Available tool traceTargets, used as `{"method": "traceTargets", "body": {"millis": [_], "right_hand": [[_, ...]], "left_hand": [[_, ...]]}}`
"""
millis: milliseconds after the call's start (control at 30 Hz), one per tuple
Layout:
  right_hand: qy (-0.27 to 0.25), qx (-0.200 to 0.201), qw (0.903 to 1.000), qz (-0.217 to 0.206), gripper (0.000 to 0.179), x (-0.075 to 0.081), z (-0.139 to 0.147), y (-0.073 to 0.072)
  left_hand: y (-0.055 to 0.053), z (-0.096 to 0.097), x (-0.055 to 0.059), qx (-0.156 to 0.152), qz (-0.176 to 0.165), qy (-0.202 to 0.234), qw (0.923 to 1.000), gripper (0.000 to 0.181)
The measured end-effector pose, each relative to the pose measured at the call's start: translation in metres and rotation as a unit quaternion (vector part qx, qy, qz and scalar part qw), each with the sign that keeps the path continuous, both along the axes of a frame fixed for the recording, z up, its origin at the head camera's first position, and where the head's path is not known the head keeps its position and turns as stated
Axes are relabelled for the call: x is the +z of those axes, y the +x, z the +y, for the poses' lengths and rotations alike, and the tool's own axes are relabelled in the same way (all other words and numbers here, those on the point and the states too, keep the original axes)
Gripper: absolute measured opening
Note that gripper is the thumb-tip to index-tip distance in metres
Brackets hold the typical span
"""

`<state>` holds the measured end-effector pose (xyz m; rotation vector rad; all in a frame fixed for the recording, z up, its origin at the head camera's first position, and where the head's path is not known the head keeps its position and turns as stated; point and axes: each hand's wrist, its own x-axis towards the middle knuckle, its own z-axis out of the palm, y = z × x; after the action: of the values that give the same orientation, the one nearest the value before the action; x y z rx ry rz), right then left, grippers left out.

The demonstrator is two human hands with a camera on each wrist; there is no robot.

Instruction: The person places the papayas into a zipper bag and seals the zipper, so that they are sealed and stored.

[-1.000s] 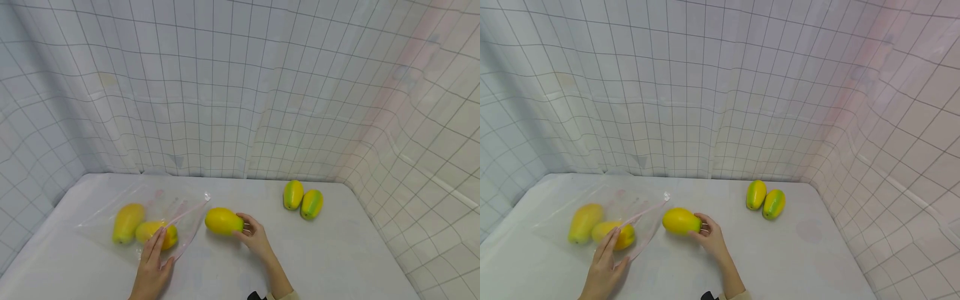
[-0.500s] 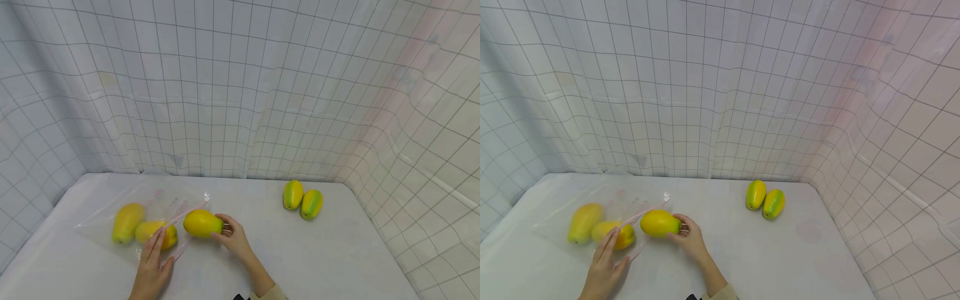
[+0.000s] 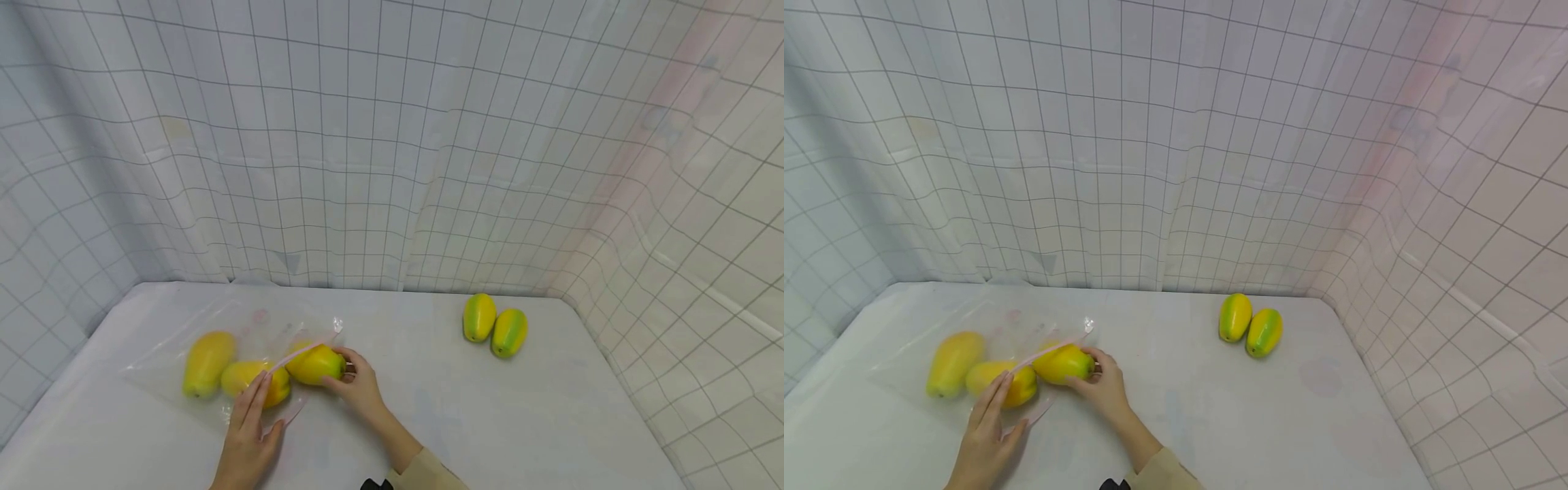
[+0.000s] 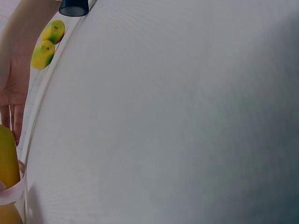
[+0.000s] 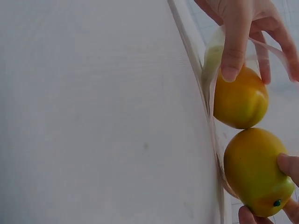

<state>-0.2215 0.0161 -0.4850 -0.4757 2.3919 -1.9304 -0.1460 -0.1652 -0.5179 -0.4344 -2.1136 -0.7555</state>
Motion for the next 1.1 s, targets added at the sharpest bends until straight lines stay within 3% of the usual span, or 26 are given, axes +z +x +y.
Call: {"method": "traceTargets", "body": {"millis": [100,200,333,533,700,900,1100], "right_hand": [[0.005,0.004,1.0,0.002,0.045,0.017,-0.005,0.007],[0.017,0.009,0.9998,-0.002,0.047,0.011,-0.008,0.003],[0.035,0.008,0.9994,0.0,0.05,-0.011,-0.01,-0.008],[0.029,-0.02,0.9987,0.038,0.048,-0.012,-0.014,-0.008],[0.001,-0.057,0.9959,0.071,0.045,-0.012,-0.02,-0.008],[-0.014,-0.066,0.9938,0.088,0.043,-0.016,-0.029,-0.01],[0.005,-0.078,0.9893,0.123,0.039,-0.017,-0.037,-0.01]], "left_hand": [[0.001,0.0,0.001,0.002,-0.005,-0.003,1.0,0.068],[0.002,0.0,0.001,0.005,-0.011,-0.004,0.9999,0.067],[0.002,0.0,0.001,0.004,-0.024,-0.003,0.9997,0.069],[0.002,-0.001,0.0,-0.003,-0.037,0.002,0.9993,0.071],[0.002,0.0,0.002,0.002,-0.021,-0.003,0.9998,0.067],[0.002,0.0,0.001,0.006,-0.035,-0.004,0.9994,0.07],[0.002,-0.001,0.001,0.002,-0.045,0.001,0.999,0.073]]}}
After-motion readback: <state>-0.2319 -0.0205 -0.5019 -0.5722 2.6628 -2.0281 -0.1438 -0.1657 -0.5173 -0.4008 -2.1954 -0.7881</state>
